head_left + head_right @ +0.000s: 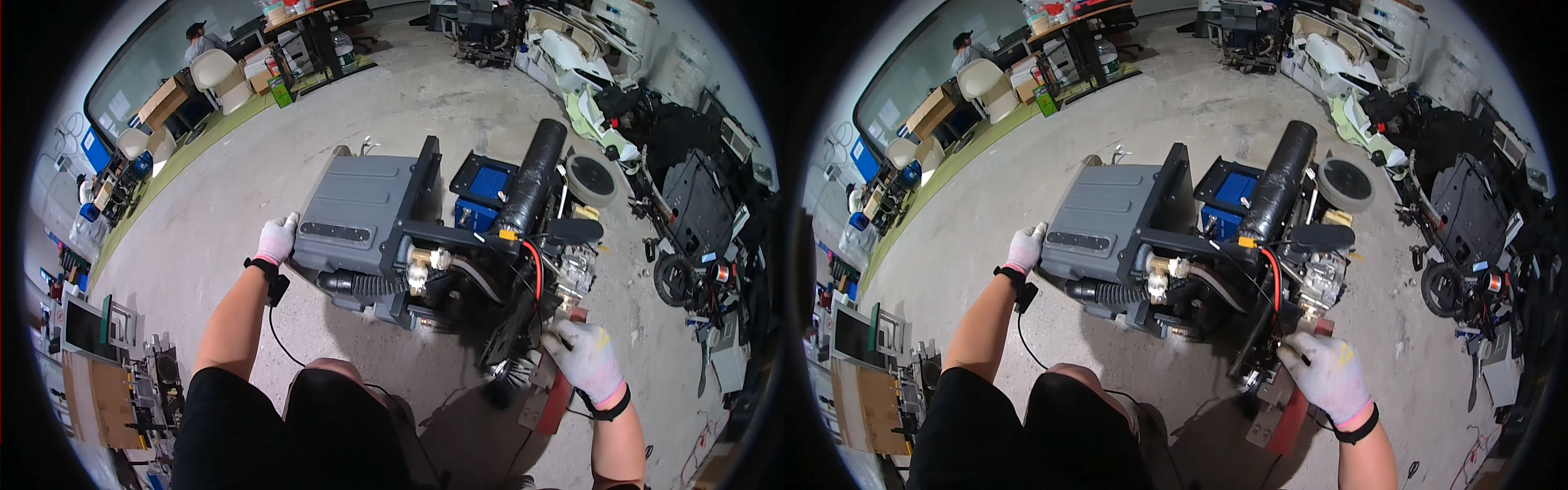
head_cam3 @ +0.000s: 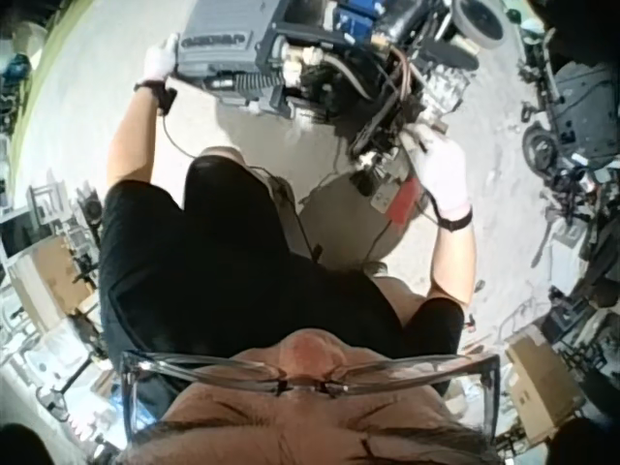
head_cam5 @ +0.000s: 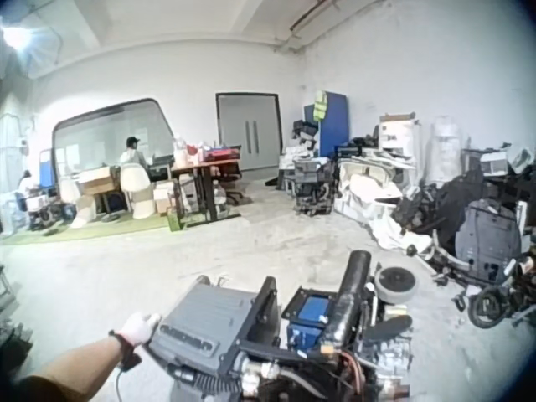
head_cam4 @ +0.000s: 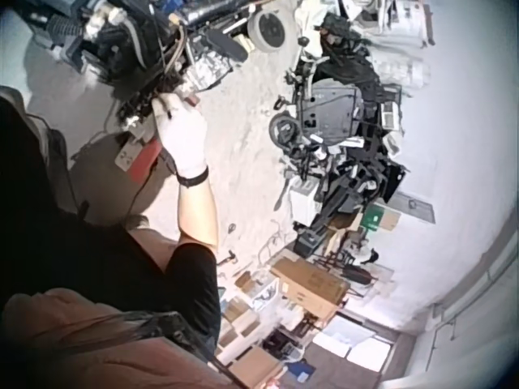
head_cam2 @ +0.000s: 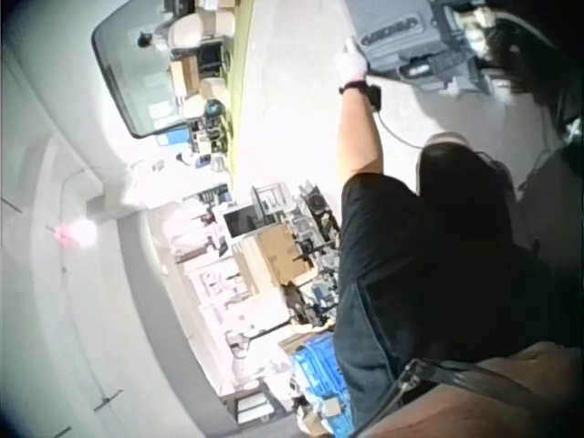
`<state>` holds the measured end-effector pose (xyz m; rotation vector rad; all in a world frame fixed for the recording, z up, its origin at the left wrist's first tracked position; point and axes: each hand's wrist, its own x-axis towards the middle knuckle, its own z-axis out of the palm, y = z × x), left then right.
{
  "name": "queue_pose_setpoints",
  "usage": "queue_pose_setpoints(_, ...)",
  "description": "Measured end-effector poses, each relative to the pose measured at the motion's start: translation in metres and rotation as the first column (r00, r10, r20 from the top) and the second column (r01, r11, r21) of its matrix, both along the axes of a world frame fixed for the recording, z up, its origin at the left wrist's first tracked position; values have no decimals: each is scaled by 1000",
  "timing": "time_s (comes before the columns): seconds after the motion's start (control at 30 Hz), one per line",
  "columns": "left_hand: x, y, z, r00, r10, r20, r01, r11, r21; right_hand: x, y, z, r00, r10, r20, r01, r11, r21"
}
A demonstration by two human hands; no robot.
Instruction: Replacing or installing components onto a large floor-cleaning machine.
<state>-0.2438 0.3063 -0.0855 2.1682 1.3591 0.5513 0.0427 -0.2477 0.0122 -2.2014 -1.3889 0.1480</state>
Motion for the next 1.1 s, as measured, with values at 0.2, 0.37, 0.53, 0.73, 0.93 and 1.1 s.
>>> queue_pose_setpoints(0.2, -18, -30, 3, 996, 92, -1, -92, 996, -7, 2, -3, -2, 999, -39, 30, 39, 999, -10)
queue_pose_setpoints(0.37, -16, -8, -4, 997, 9, 71, -12, 999, 43, 5, 1, -4, 1000, -19, -17, 20, 999, 32)
queue_pose_setpoints(0.53, 49, 38, 10, 988, -105, -109, 119, 984, 129, 2, 4, -4, 999, -30, -14, 30, 999, -16)
queue_pose_setpoints(0.73, 82, -69, 70, 970, -219, -104, 229, 692, 685, 2, 3, 1, 997, -69, -46, 66, 995, -73)
queue_pose_setpoints(0.93, 77, -230, 32, 616, -739, -274, 721, 668, -181, 2, 1, 0, 994, -80, -81, 76, 996, -51)
queue_pose_setpoints(1.1, 97, -246, 44, 642, -731, -233, 765, 632, 124, 2, -3, -3, 994, -57, -90, 59, 998, 13)
